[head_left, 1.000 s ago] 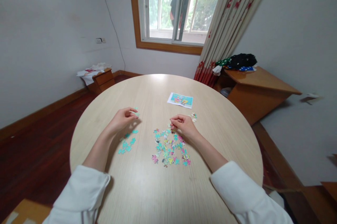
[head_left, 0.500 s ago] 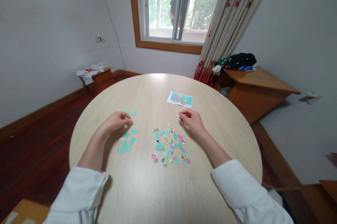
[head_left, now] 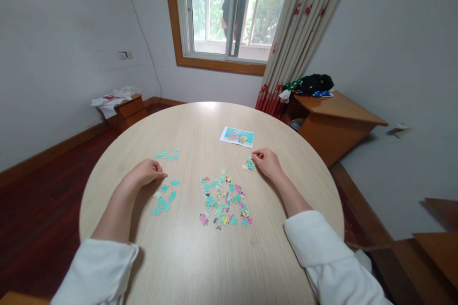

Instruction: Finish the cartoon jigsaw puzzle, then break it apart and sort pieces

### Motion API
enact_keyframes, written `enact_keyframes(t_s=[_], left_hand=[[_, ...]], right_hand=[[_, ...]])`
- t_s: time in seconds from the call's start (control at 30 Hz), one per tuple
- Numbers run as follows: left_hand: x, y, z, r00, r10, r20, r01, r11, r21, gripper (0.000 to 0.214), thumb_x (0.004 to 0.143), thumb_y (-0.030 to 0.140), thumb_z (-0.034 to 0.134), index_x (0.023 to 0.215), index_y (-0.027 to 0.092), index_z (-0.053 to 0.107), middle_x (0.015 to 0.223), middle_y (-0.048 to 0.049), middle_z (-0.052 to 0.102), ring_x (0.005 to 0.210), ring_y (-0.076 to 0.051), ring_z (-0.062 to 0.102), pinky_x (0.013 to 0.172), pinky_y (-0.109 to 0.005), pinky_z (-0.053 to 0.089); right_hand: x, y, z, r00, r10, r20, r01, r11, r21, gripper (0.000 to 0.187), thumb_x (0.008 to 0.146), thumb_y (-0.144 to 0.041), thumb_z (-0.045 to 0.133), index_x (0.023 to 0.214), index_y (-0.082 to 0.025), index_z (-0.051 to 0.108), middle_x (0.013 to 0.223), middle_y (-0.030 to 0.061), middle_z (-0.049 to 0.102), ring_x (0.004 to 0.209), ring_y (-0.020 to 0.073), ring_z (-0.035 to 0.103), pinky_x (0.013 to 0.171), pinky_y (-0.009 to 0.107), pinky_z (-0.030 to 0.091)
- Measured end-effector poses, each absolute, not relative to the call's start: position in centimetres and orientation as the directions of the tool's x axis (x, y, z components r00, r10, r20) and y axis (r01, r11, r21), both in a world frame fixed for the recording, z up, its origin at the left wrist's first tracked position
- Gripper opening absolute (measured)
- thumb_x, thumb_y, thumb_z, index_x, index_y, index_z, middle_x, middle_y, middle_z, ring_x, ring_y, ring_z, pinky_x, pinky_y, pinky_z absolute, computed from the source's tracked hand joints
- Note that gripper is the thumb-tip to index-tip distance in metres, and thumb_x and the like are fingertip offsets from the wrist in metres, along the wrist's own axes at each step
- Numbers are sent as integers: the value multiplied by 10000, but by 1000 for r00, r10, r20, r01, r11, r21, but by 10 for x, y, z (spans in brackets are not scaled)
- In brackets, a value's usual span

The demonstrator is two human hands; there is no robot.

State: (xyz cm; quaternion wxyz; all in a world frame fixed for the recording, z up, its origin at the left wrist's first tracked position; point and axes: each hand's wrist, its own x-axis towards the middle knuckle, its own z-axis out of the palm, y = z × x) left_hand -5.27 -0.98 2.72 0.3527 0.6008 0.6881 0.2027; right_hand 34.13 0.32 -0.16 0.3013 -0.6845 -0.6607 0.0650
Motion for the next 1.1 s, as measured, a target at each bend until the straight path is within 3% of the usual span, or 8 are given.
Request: enact_keyframes(t_s=[0.2, 0.37, 0.47, 0.6, 0.73, 0.83, 0.97, 1.1], left_hand=[[-43, -20, 42, -49, 979, -200, 618, 187, 764, 290, 429, 360, 691, 392, 192, 457, 350, 38, 421, 377, -88, 341, 419, -226, 221], [-35, -21, 46, -246, 967, 60, 558, 90, 825, 270, 536, 378, 623, 450, 197, 441, 400, 52, 376, 413, -88, 324, 439, -233, 220], [-28, -18, 44, -311, 933, 183, 519, 6, 855, 261, 577, 407, 591, 489, 200, 459, 452, 45, 402, 461, -100, 352, 467, -240, 258], [-15, -17, 38, -296, 931, 216, 466, -57, 883, 281, 612, 445, 585, 539, 198, 474, 473, 52, 403, 468, -96, 342, 476, -238, 260], [5, -21, 35, -171, 973, 152, 374, -78, 924, 299, 637, 462, 582, 556, 184, 510, 471, 49, 426, 465, -94, 370, 482, -234, 285], [23, -27, 35, -31, 993, 110, 303, -96, 948, 272, 630, 434, 603, 590, 167, 577, 515, 14, 526, 489, -106, 436, 507, -246, 338], [49, -38, 31, 162, 986, 51, 191, -82, 978, 218, 628, 363, 637, 686, 153, 651, 666, -62, 651, 550, -125, 515, 565, -274, 395], [67, -48, 25, 337, 941, 11, 136, -60, 989, 267, 641, 373, 655, 766, 138, 679, 723, -82, 667, 602, -138, 540, 597, -287, 398]], right_hand=[[331, 0, -1, 80, 963, 259, 920, 28, -391, 198, 737, -312, 639, 853, -177, 725, 909, 96, 686, 872, 213, 597, 764, 311, 383], [329, 2, 0, 143, 970, 197, 915, -55, -399, 196, 694, -336, 671, 807, -182, 712, 932, 96, 685, 910, 234, 594, 757, 319, 371], [329, 2, -1, 164, 972, 167, 875, -66, -479, 199, 666, -321, 682, 794, -170, 689, 900, 87, 689, 870, 219, 599, 750, 317, 380], [326, 0, 1, 168, 974, 150, 709, -14, -706, 132, 628, -265, 675, 698, -157, 648, 724, 50, 676, 692, 174, 600, 657, 289, 406], [312, -5, 8, 166, 977, 136, 334, 73, -940, 168, 568, -292, 705, 616, -166, 605, 598, 16, 628, 574, 151, 583, 568, 276, 426], [294, -14, 17, 105, 989, 100, 82, 91, -992, 199, 558, -311, 727, 647, -167, 621, 593, 13, 633, 555, 136, 583, 541, 267, 435], [264, -32, 24, -16, 999, 42, -56, 41, -998, 239, 568, -303, 749, 735, -162, 654, 607, 18, 663, 577, 138, 612, 558, 269, 461], [242, -45, 21, -111, 994, 7, -114, -5, -993, 253, 572, -293, 745, 764, -158, 648, 599, 6, 670, 569, 136, 628, 564, 266, 470]])
